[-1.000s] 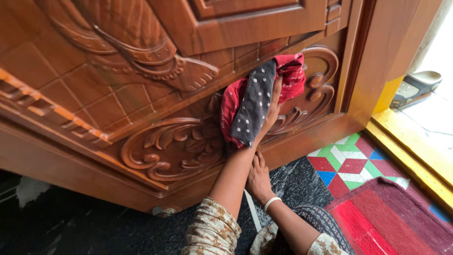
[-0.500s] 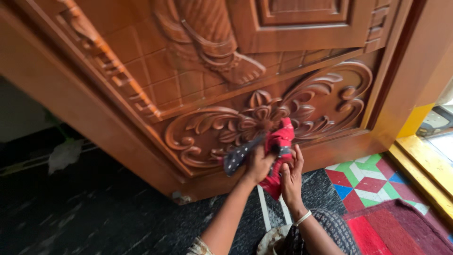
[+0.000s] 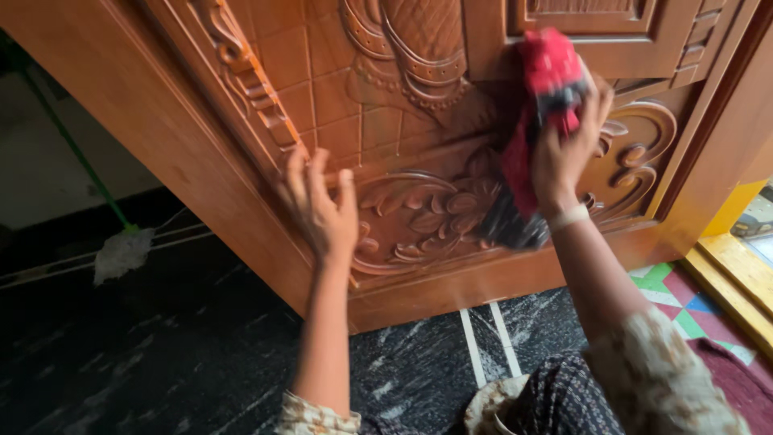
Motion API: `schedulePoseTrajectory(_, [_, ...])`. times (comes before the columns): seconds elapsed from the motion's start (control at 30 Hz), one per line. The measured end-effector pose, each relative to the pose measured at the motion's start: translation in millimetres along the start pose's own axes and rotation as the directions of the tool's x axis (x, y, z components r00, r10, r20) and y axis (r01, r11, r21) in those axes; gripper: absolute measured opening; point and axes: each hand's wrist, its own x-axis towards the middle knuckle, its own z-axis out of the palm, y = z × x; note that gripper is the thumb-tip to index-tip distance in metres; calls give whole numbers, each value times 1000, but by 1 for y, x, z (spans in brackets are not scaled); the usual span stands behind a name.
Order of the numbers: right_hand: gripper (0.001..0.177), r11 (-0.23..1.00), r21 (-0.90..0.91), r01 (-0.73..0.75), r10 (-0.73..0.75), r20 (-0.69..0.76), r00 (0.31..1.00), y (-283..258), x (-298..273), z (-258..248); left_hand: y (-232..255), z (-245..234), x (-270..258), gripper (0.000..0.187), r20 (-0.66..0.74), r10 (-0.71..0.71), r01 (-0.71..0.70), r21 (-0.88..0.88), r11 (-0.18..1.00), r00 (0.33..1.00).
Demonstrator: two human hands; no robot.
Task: The person cleans a carved wooden door by hand using a cloth, wiping the intricate patterns and flat surfaces.
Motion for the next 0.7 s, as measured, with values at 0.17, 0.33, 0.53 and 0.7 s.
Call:
schedulePoseTrajectory(0.17, [71, 858, -341, 385, -363, 127, 923, -8, -22, 60, -32, 31, -12, 74, 366, 356, -492, 407, 769, 860])
schedulePoseTrajectory(0.33, [77, 733, -206, 649, -445, 577, 685, 46, -18, 13, -52, 55, -47, 69, 250, 311, -390, 399, 830, 917])
schedulePoseTrajectory(0.53, [75, 711, -331, 620, -441, 477, 760, 76, 21, -67, -47, 67, -56, 65, 158, 243, -286, 378, 881, 957])
schedulePoseTrajectory(0.7, [53, 686, -432, 585, -405, 442, 800, 64, 1, -29, -34, 75, -59, 64, 62, 176, -187, 342, 921, 982])
